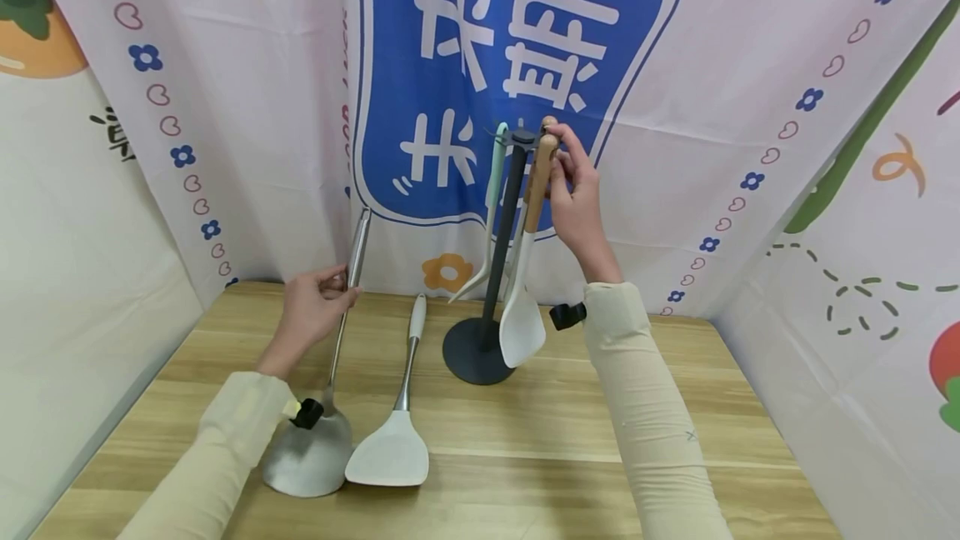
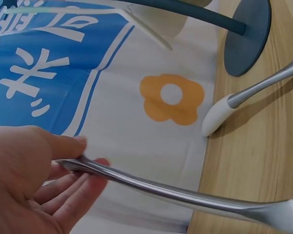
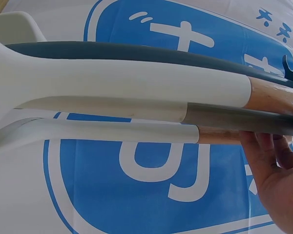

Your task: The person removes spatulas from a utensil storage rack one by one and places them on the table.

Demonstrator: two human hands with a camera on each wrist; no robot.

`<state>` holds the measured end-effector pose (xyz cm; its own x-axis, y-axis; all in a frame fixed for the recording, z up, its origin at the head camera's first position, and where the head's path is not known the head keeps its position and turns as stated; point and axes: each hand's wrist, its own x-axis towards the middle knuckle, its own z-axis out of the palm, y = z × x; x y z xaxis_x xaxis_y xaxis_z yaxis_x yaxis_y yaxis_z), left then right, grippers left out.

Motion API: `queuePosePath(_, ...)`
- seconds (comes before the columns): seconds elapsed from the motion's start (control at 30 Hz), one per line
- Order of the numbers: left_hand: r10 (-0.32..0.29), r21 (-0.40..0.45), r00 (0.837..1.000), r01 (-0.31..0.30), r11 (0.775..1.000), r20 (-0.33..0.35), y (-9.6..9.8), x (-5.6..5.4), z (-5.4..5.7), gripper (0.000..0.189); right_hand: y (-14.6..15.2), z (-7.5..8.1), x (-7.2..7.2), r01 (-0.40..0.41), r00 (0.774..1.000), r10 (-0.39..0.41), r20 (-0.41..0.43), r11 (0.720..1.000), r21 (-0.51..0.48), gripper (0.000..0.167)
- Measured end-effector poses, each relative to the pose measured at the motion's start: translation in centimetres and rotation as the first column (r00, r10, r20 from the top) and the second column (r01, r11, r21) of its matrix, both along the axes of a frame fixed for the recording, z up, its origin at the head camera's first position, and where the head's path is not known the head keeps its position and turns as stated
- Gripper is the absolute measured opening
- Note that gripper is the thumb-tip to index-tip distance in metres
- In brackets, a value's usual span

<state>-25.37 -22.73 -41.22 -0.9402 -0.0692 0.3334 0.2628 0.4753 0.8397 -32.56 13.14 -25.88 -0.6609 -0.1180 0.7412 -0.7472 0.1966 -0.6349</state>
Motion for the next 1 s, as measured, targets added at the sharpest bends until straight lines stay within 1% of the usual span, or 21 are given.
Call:
queuePosePath(0.1,-0.005,-0.091,0.998,0.01,0.996,0.057,-0.2,-0.2,0.2,0.045,-0.1,0.2,0.2,-0.005,1.0,0.005,0.003,1.0,0.002,0.042)
queuePosePath(0.3,-0.031,-0.201,0.989,0.059,0.978,0.141,-0.3,-0.8,0.5,0.044,-0.7,1.5,2.6,-0.005,1.0,0.005,0.008,1.0,0.01,0.039)
queuePosePath(0.37,-0.04,-0.219,0.985,0.076,0.973,0.165,-0.2,-1.1,0.6,0.042,-0.8,1.7,3.0,0.0,1.0,0.0,0.012,1.0,0.012,0.039)
queuePosePath(0.57,-0.083,-0.232,0.972,0.135,0.963,0.221,-0.4,-2.2,0.4,0.038,-0.7,1.6,2.9,0.003,1.0,-0.004,0.023,1.0,0.015,0.039)
queuePosePath(0.7,-0.106,-0.235,0.968,0.16,0.959,0.228,-0.7,-2.7,0.1,0.041,-0.4,0.9,1.5,0.0,1.0,0.0,0.015,1.0,0.013,0.04)
queuePosePath(0.8,-0.112,-0.243,0.966,0.169,0.955,0.233,-1.0,-3.0,-0.2,0.047,-0.1,0.2,0.5,0.005,1.0,-0.005,0.011,1.0,0.008,0.041)
queuePosePath(0.87,-0.107,-0.245,0.964,0.168,0.955,0.242,-1.2,-3.0,-0.4,0.051,-0.1,0.1,0.3,0.002,1.0,-0.003,0.005,1.0,0.008,0.042)
queuePosePath(1.0,-0.119,-0.214,0.951,0.184,0.959,0.285,-1.5,-3.0,-0.9,0.052,0.0,0.0,0.2,-0.003,1.0,0.003,-0.009,1.0,0.007,0.041)
